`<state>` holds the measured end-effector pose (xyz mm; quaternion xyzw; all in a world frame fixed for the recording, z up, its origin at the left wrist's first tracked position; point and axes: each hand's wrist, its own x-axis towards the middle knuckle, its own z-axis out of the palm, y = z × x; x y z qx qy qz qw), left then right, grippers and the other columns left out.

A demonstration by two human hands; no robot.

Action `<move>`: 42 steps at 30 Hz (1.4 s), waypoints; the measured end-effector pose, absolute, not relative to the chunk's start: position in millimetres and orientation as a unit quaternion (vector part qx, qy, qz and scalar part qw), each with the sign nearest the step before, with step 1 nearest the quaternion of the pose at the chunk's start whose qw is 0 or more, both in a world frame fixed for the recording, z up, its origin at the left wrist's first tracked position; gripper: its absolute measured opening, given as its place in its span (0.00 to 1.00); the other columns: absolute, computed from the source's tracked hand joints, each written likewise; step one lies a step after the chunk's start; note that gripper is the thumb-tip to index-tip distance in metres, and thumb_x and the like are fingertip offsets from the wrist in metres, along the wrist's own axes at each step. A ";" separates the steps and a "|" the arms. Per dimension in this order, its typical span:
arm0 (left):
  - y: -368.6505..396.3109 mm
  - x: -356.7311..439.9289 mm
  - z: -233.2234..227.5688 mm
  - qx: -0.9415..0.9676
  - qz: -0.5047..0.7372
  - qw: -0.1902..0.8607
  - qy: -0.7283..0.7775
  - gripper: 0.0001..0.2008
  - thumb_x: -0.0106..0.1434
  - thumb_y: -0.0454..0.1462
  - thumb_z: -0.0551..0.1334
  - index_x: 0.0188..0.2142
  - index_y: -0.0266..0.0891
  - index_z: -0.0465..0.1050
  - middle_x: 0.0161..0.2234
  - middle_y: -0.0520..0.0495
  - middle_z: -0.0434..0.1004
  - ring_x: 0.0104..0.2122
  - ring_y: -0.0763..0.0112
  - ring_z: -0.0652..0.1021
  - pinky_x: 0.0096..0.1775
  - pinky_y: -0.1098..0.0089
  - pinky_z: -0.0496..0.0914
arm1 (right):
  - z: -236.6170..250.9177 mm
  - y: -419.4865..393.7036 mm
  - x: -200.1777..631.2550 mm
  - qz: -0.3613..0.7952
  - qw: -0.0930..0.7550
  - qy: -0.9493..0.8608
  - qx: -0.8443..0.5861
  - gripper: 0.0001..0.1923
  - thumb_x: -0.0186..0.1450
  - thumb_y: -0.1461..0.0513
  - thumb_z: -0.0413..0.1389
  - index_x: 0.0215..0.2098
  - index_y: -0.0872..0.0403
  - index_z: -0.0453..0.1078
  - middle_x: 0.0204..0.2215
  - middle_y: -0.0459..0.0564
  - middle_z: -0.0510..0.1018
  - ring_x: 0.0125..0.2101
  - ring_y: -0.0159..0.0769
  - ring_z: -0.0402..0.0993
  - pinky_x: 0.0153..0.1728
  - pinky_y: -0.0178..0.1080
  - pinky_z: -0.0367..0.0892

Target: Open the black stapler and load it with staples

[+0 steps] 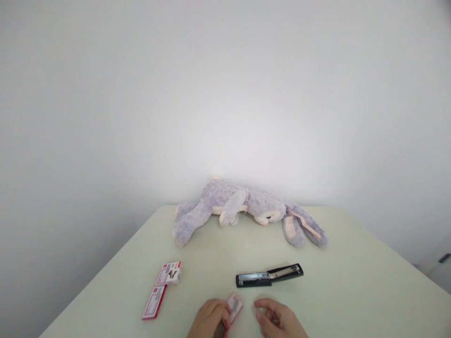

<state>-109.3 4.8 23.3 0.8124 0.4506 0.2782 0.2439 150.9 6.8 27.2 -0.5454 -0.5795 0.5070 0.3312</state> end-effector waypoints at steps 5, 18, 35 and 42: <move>18.7 -59.8 16.2 0.826 0.267 0.339 0.363 0.12 0.55 0.30 0.61 0.38 0.45 0.71 0.46 0.49 0.77 0.46 0.67 0.77 0.48 0.71 0.70 | 26.3 16.8 156.5 0.538 0.289 -0.568 -0.552 0.27 0.55 0.37 0.57 0.28 0.52 0.68 0.16 0.38 0.63 0.17 0.27 0.54 0.20 0.34 0.47; 22.1 -57.3 17.1 0.786 0.282 0.387 0.391 0.35 0.54 0.31 0.63 0.61 0.46 0.61 0.58 0.43 0.72 0.54 0.61 0.76 0.59 0.61 0.68 | 55.8 18.6 210.5 0.277 0.228 -0.646 -0.674 0.10 0.62 0.54 0.56 0.38 0.49 0.71 0.20 0.41 0.73 0.23 0.34 0.69 0.28 0.36 0.53; 28.1 -55.6 4.9 0.792 0.295 0.363 0.393 0.27 0.58 0.41 0.68 0.57 0.46 0.71 0.51 0.43 0.78 0.50 0.59 0.79 0.54 0.62 0.72 | 76.8 20.7 187.3 0.257 0.157 -0.771 -0.561 0.09 0.59 0.65 0.55 0.33 0.49 0.78 0.22 0.41 0.78 0.23 0.31 0.70 0.26 0.32 0.56; 20.0 -61.1 -3.6 0.785 0.326 0.181 0.495 0.17 0.63 0.45 0.65 0.52 0.52 0.77 0.44 0.47 0.80 0.45 0.61 0.78 0.49 0.62 0.73 | 72.5 10.2 230.7 0.271 0.157 -0.732 -0.605 0.26 0.55 0.59 0.64 0.53 0.44 0.76 0.25 0.40 0.76 0.27 0.33 0.71 0.29 0.33 0.58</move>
